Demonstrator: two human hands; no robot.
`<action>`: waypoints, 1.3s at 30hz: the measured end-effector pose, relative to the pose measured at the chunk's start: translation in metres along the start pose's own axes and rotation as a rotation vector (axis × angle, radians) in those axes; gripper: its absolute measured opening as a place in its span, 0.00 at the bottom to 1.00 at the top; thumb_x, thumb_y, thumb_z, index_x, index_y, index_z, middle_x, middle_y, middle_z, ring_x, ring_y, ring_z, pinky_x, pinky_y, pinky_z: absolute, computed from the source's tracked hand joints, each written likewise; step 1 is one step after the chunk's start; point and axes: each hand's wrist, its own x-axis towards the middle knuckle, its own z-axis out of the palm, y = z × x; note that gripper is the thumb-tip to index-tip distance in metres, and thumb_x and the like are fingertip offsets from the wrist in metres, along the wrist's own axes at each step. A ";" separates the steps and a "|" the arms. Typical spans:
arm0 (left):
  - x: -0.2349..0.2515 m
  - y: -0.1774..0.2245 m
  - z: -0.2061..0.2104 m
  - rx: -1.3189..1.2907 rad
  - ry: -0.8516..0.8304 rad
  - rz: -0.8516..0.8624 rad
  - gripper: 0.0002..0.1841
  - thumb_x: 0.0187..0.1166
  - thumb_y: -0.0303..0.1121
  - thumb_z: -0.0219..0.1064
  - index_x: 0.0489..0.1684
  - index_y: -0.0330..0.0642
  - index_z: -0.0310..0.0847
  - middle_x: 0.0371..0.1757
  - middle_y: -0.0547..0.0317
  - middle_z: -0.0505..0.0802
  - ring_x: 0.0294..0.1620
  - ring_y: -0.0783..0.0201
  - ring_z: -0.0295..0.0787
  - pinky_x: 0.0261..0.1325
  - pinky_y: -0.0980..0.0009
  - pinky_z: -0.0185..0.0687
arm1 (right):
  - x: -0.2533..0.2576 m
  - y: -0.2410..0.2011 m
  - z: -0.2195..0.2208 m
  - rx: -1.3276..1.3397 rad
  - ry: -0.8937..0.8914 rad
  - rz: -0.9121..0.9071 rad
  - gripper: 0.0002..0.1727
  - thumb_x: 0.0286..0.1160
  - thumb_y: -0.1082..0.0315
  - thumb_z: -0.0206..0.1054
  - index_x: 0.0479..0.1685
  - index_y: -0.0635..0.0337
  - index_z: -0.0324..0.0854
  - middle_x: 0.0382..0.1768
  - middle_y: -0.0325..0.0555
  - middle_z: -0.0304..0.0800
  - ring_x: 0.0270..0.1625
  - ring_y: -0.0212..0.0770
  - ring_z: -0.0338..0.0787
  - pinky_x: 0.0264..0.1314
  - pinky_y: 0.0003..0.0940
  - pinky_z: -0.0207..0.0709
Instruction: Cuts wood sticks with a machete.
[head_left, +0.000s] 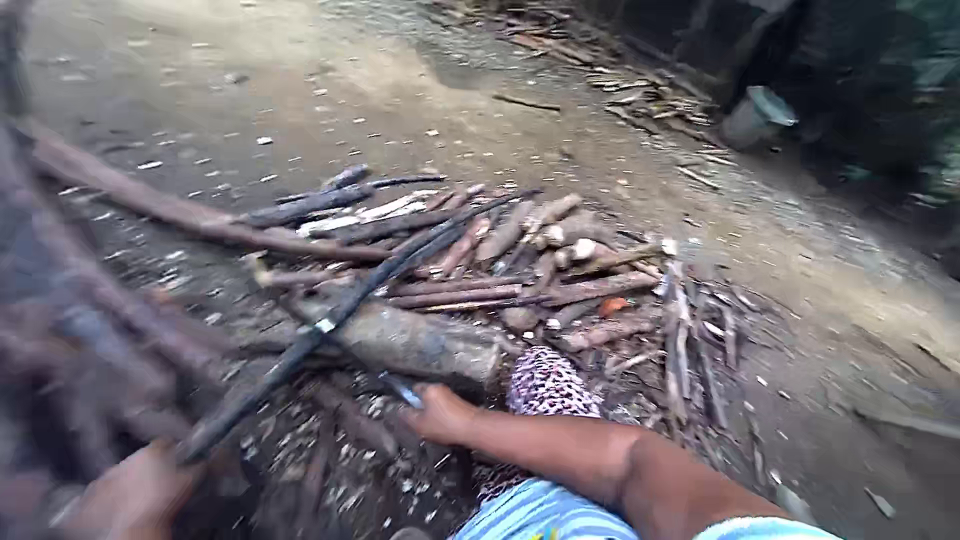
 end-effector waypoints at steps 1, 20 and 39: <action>-0.002 0.004 0.001 -0.008 0.013 -0.044 0.28 0.76 0.42 0.77 0.70 0.34 0.81 0.65 0.21 0.87 0.68 0.21 0.83 0.64 0.20 0.73 | -0.007 -0.008 -0.004 0.041 -0.037 0.005 0.21 0.89 0.59 0.60 0.62 0.70 0.80 0.44 0.60 0.87 0.43 0.50 0.89 0.50 0.49 0.83; 0.008 0.011 0.000 -0.039 -0.050 -0.200 0.18 0.72 0.32 0.76 0.59 0.36 0.86 0.61 0.32 0.91 0.66 0.31 0.87 0.63 0.28 0.78 | 0.043 -0.013 -0.028 -0.609 0.083 -0.051 0.27 0.95 0.54 0.46 0.74 0.70 0.68 0.56 0.68 0.88 0.63 0.63 0.90 0.67 0.61 0.79; 0.021 0.017 -0.019 -0.131 0.229 -0.227 0.24 0.71 0.38 0.78 0.68 0.45 0.86 0.70 0.42 0.89 0.73 0.39 0.83 0.75 0.38 0.73 | 0.069 -0.023 0.007 -0.249 0.055 0.021 0.24 0.96 0.57 0.49 0.73 0.69 0.71 0.56 0.65 0.87 0.61 0.57 0.89 0.70 0.54 0.77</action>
